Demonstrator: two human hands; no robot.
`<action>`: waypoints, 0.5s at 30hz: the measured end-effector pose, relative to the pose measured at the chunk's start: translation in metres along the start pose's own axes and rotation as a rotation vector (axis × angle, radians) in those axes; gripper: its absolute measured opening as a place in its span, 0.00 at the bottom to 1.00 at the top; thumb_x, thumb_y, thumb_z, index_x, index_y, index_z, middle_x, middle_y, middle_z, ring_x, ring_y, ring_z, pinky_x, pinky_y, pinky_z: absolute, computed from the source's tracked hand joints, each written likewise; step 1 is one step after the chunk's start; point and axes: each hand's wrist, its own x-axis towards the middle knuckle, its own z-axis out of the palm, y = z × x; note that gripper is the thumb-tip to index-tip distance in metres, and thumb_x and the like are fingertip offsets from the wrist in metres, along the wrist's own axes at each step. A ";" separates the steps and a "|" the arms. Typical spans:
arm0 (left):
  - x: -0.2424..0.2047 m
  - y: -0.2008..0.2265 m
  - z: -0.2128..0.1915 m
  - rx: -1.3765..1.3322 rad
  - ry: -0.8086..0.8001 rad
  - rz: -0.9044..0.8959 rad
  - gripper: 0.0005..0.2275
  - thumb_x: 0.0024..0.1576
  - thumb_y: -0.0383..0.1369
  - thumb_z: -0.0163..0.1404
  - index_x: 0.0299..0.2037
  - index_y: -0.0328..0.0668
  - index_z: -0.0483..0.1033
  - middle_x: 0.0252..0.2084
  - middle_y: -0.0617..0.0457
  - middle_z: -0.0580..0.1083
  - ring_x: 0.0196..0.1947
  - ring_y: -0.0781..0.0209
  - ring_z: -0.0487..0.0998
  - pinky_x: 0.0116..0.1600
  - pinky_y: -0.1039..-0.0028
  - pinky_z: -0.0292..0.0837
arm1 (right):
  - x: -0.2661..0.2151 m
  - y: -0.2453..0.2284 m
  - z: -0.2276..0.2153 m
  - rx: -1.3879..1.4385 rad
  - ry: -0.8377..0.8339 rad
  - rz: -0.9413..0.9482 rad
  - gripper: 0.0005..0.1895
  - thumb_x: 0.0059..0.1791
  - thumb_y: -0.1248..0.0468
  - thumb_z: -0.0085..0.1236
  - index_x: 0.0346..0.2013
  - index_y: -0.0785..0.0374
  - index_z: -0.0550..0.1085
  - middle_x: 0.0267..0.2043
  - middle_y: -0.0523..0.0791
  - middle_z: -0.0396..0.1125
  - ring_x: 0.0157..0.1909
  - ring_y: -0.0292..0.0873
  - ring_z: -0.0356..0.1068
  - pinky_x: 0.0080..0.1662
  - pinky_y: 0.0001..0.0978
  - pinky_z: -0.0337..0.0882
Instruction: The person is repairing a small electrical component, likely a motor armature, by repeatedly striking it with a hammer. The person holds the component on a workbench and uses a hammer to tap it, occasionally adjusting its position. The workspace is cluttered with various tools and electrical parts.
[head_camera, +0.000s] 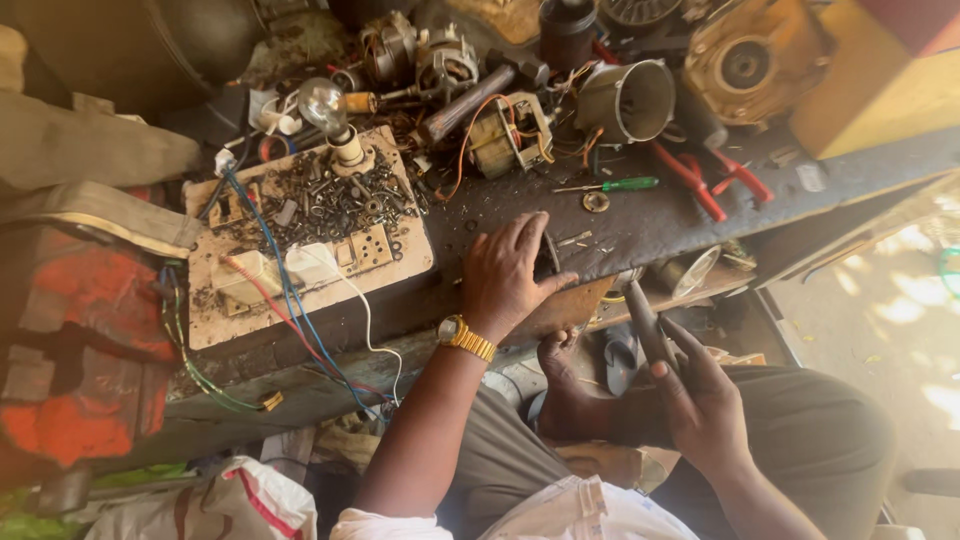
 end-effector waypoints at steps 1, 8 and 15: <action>0.002 -0.001 0.000 0.001 -0.042 -0.018 0.40 0.48 0.60 0.59 0.63 0.37 0.66 0.59 0.45 0.73 0.53 0.52 0.76 0.54 0.61 0.69 | 0.007 0.004 0.002 -0.033 -0.026 -0.072 0.28 0.54 0.63 0.55 0.69 0.65 0.64 0.54 0.48 0.73 0.52 0.35 0.68 0.53 0.27 0.67; -0.001 -0.003 0.004 -0.058 -0.076 0.045 0.41 0.52 0.57 0.59 0.66 0.34 0.61 0.65 0.42 0.70 0.56 0.50 0.76 0.56 0.61 0.69 | 0.040 0.015 0.010 -0.268 -0.011 -0.046 0.27 0.52 0.61 0.57 0.66 0.62 0.68 0.56 0.53 0.73 0.57 0.42 0.74 0.54 0.32 0.71; -0.002 0.001 -0.010 -0.042 -0.135 0.076 0.39 0.53 0.52 0.59 0.69 0.37 0.58 0.68 0.45 0.68 0.53 0.53 0.77 0.57 0.61 0.70 | 0.062 0.021 0.025 -0.266 -0.004 -0.124 0.26 0.53 0.64 0.56 0.65 0.66 0.68 0.56 0.54 0.73 0.56 0.43 0.74 0.55 0.32 0.70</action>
